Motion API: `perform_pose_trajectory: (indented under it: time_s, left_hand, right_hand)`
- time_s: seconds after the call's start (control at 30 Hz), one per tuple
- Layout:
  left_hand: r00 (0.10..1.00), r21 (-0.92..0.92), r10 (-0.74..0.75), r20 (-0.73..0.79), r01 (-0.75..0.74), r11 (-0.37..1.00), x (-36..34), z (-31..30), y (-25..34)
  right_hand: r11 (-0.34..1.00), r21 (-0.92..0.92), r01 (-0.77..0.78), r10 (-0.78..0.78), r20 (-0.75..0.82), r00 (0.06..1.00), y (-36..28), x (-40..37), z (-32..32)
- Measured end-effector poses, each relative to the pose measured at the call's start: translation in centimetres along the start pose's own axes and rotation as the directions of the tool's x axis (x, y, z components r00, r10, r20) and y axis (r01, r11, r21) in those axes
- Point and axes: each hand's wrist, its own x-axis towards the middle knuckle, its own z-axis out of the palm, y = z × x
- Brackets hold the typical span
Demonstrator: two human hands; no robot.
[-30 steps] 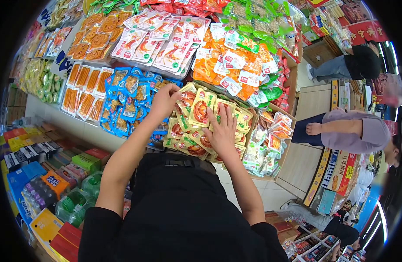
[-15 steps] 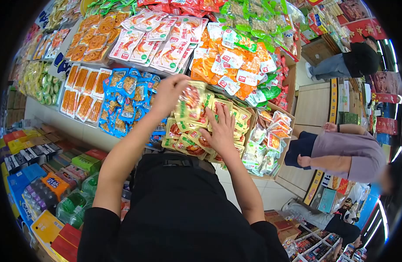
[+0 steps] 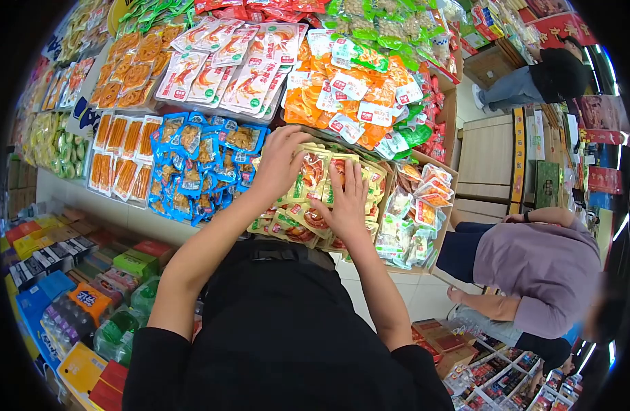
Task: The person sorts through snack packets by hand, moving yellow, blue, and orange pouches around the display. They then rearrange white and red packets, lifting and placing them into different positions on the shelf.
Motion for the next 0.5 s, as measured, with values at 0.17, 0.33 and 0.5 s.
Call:
perform_pose_trajectory:
  time_s: [0.17, 0.33, 0.5]
  left_hand:
    - [0.991, 0.078, -0.124, 0.045, 0.120, 0.990, -3.5, 0.0, -1.2]
    - [0.988, 0.327, -0.155, 0.029, 0.137, 0.935, -5.0, -0.8, 0.0]
    - [0.956, 0.178, -0.287, 0.062, 0.272, 0.946, -6.7, -1.6, -0.5]
  right_hand:
    - [1.000, 0.014, -0.019, 0.019, -0.018, 1.000, -0.4, 0.6, 1.0]
    - [1.000, 0.027, -0.006, 0.007, -0.024, 1.000, -0.3, 0.5, 0.9]
    - [0.998, 0.065, 0.013, -0.011, -0.025, 1.000, -0.2, 0.1, -0.2]
